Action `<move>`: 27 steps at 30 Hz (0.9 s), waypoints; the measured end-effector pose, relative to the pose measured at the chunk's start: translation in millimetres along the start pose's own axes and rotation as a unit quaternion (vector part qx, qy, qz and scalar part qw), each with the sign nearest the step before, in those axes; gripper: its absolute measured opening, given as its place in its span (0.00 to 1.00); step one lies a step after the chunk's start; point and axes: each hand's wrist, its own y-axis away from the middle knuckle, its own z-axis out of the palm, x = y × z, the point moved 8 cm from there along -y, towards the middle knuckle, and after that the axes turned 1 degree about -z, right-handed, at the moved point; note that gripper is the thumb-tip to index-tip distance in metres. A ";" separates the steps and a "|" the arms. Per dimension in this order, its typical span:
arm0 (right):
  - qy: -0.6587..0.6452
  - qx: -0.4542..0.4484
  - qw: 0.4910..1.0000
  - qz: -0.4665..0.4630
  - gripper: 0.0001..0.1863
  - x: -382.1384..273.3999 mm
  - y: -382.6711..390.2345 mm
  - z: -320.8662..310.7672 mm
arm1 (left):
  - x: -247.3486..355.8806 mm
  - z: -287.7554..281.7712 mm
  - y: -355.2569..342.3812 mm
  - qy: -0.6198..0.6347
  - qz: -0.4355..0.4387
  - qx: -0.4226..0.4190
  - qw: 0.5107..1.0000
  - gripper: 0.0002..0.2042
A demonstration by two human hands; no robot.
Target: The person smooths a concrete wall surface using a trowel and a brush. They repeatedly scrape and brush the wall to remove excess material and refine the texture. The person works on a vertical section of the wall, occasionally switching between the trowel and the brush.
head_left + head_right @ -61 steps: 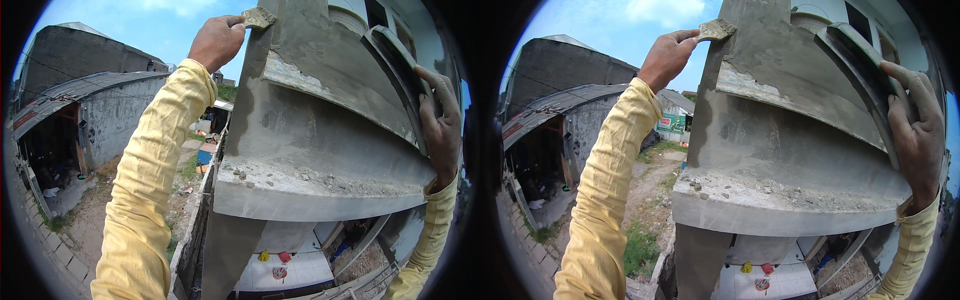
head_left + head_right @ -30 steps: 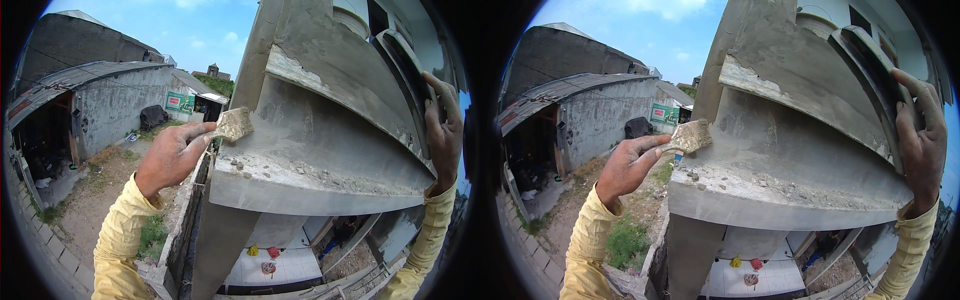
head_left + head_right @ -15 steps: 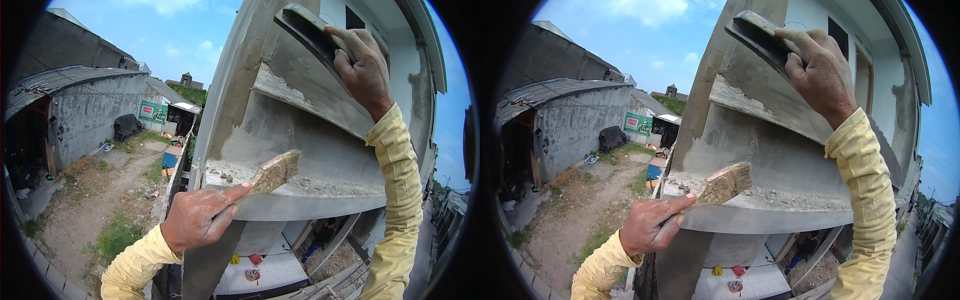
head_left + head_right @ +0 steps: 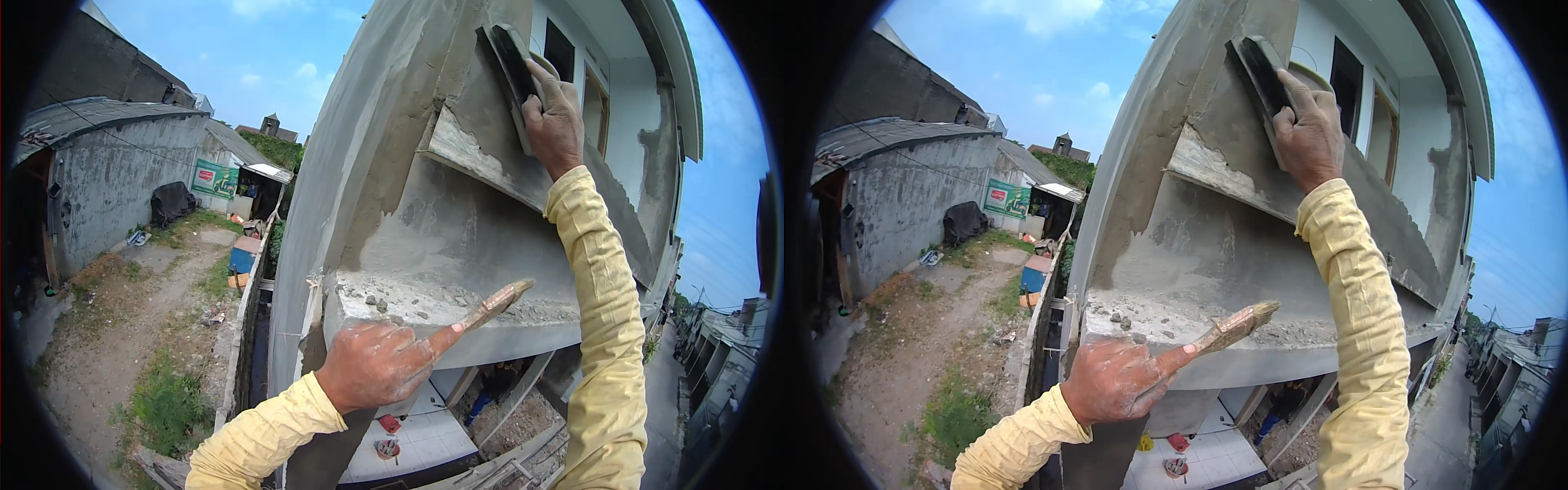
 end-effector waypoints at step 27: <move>0.349 -0.359 0.796 -0.339 0.18 -176.3 -87.6 12.8 | -4.4 -4.4 10.1 0.069 0.032 0.040 0.996 0.28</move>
